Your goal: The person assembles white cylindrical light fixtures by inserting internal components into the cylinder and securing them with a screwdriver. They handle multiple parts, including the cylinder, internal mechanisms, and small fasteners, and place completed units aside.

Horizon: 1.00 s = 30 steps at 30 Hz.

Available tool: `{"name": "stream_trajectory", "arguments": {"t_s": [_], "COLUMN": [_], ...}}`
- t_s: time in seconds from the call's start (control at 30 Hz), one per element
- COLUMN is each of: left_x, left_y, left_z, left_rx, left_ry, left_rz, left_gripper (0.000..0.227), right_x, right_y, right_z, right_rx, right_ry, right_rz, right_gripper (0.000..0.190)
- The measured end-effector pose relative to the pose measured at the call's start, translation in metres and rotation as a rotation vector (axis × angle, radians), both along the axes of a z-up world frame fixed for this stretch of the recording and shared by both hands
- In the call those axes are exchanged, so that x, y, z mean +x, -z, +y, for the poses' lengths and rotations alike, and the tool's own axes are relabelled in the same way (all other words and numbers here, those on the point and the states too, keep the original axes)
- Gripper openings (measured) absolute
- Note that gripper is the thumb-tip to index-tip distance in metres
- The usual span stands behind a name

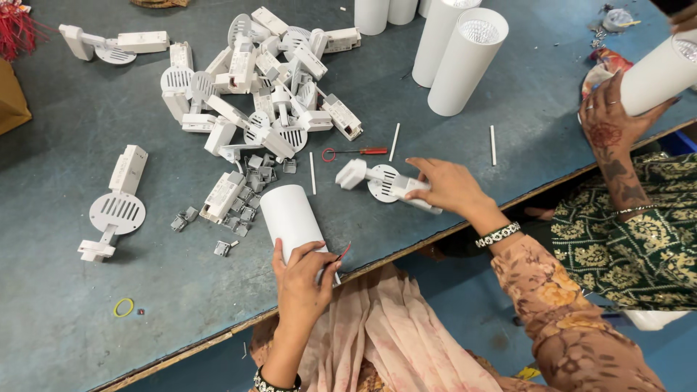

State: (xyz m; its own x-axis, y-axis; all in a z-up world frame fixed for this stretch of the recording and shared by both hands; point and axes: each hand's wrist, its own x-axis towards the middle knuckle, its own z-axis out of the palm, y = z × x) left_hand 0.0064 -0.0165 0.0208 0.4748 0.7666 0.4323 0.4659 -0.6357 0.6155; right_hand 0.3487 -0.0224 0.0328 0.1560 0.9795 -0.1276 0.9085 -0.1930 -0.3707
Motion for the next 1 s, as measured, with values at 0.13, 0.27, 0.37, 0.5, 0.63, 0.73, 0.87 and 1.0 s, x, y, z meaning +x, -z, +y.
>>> {"name": "stream_trajectory", "arguments": {"t_s": [0.13,0.27,0.37,0.5,0.63,0.73,0.87,1.0], "left_x": [-0.007,-0.012,-0.009,-0.009,-0.009,-0.01,-0.008,-0.002], "left_y": [0.005,0.008,0.008,0.007,0.011,0.011,0.006,0.005], "left_z": [-0.001,0.0,0.001,0.0,0.001,0.0,0.001,-0.002], "left_rx": [-0.035,-0.029,-0.009,-0.006,0.01,0.017,0.01,0.01], "left_ry": [-0.011,-0.006,-0.008,-0.019,-0.019,-0.009,-0.015,-0.01], "left_rz": [-0.027,-0.042,-0.048,-0.046,-0.036,-0.037,-0.03,-0.006], "left_gripper": [0.005,0.007,0.007,0.008,0.007,0.006,0.006,0.007], "right_x": [0.004,0.007,0.006,-0.003,-0.015,-0.026,-0.028,-0.017], "right_y": [0.003,0.007,0.007,0.012,0.018,0.012,-0.01,-0.019], "right_z": [-0.001,0.019,0.042,0.064,0.081,0.082,0.066,0.038], "right_rx": [0.077,0.423,0.519,0.491,0.464,0.586,0.554,0.165], "right_ry": [-0.137,-0.593,-0.982,-1.203,-1.291,-1.167,-0.929,-0.746], "right_rz": [0.053,-0.357,-0.61,-0.594,-0.738,-0.657,-0.669,-0.679], "right_gripper": [0.048,0.054,0.047,0.025,0.015,0.025,0.034,0.058]}}
